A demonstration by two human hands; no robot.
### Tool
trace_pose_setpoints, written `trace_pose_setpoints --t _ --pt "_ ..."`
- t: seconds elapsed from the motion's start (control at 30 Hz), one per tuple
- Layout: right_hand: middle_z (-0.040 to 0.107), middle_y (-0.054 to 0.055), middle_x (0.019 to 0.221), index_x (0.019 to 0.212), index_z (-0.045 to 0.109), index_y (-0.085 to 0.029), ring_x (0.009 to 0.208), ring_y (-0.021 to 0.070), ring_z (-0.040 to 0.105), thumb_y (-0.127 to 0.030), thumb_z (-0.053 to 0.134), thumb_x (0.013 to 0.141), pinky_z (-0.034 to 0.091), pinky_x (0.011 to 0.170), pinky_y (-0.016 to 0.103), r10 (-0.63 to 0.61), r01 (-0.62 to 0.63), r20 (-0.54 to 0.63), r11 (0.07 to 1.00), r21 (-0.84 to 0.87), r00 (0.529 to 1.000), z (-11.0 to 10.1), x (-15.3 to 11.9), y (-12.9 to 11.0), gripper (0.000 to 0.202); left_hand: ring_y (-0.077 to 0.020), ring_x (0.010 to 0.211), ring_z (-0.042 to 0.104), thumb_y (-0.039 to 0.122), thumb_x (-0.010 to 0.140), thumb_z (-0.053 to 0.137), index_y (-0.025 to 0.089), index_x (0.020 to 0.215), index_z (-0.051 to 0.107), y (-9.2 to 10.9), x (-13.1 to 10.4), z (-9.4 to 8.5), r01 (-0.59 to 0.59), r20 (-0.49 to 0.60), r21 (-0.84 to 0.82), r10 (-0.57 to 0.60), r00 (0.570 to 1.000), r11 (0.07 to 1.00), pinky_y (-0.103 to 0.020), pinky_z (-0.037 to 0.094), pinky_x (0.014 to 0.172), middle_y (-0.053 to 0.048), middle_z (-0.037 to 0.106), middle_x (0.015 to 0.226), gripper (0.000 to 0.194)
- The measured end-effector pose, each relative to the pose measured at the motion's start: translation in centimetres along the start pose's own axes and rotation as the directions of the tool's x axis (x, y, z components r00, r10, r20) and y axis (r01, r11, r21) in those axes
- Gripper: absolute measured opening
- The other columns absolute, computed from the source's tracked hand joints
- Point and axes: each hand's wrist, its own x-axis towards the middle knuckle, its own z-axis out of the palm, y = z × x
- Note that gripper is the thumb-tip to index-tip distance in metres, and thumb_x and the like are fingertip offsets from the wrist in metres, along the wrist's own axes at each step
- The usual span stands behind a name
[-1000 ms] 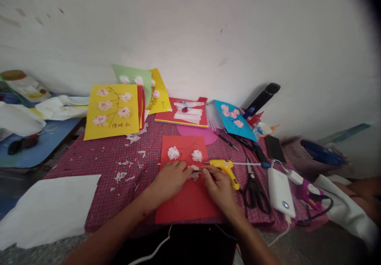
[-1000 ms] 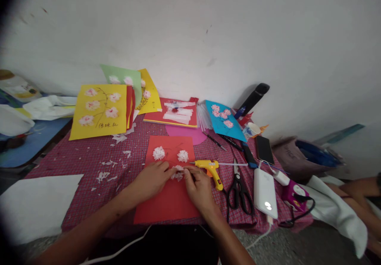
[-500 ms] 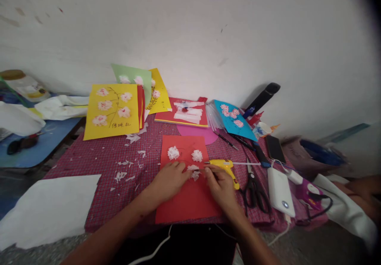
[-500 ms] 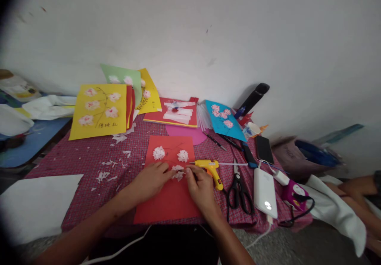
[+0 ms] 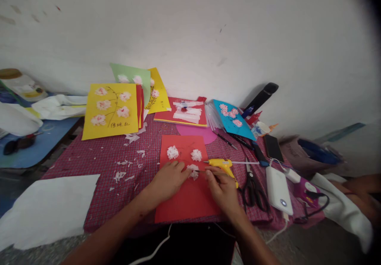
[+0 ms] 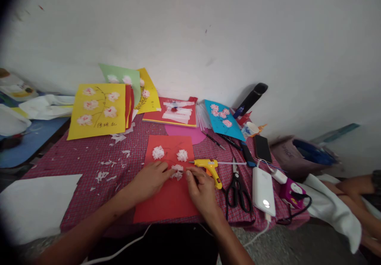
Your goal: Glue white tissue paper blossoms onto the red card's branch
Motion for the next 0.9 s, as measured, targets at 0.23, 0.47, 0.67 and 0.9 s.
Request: trace_pose_setpoints --t 0.23,0.47,0.67,0.9 --pt "0.078 0.007 0.109 0.127 0.068 -0.026 0.086 0.0216 0.07 -0.015 0.05 0.097 0.056 0.075 0.034 -0.48 0.605 0.591 0.796 -0.019 0.649 -3.1 -2.3 -0.3 0.038 -0.0246 0.105 0.058 0.012 0.099 0.048 0.021 0.121 0.062 -0.3 0.0 -0.2 -0.05 -0.007 -0.008 0.05 0.999 0.999 -0.037 0.048 0.091 -0.007 0.063 0.111 0.028" --pt "0.072 0.006 0.129 0.14 0.06 -0.03 0.108 0.0229 0.066 -0.025 0.057 0.1 0.053 0.09 0.037 -0.506 0.717 0.71 0.698 0.004 0.489 -2.4 -1.2 0.6 0.04 -0.0225 0.1 0.059 0.011 0.097 0.047 0.02 0.112 0.064 -0.4 0.3 -0.1 -0.05 0.017 0.0 0.05 0.999 0.999 -0.036 0.049 0.089 -0.006 0.063 0.106 0.025" --pt "0.071 0.016 0.117 0.124 0.066 -0.02 0.109 0.0307 0.066 -0.024 0.055 0.096 0.054 0.091 0.044 -0.105 0.198 0.197 0.814 -0.547 0.975 -5.9 -1.2 5.3 0.031 -0.0239 0.099 0.059 0.011 0.097 0.046 0.023 0.118 0.062 -0.4 0.2 0.1 -0.042 0.0 0.022 0.042 0.999 0.999 -0.036 0.048 0.087 -0.006 0.063 0.106 0.029" --pt "0.073 0.016 0.094 0.101 0.067 -0.015 0.078 0.0287 0.071 -0.03 0.058 0.089 0.047 0.065 0.035 0.346 -0.134 0.159 0.686 -0.715 0.925 -5.3 0.7 7.1 0.022 -0.0244 0.098 0.059 0.009 0.096 0.047 0.022 0.12 0.061 -0.3 0.1 -0.2 -0.047 0.004 0.046 0.047 0.999 0.998 -0.036 0.048 0.085 -0.006 0.062 0.105 0.031"
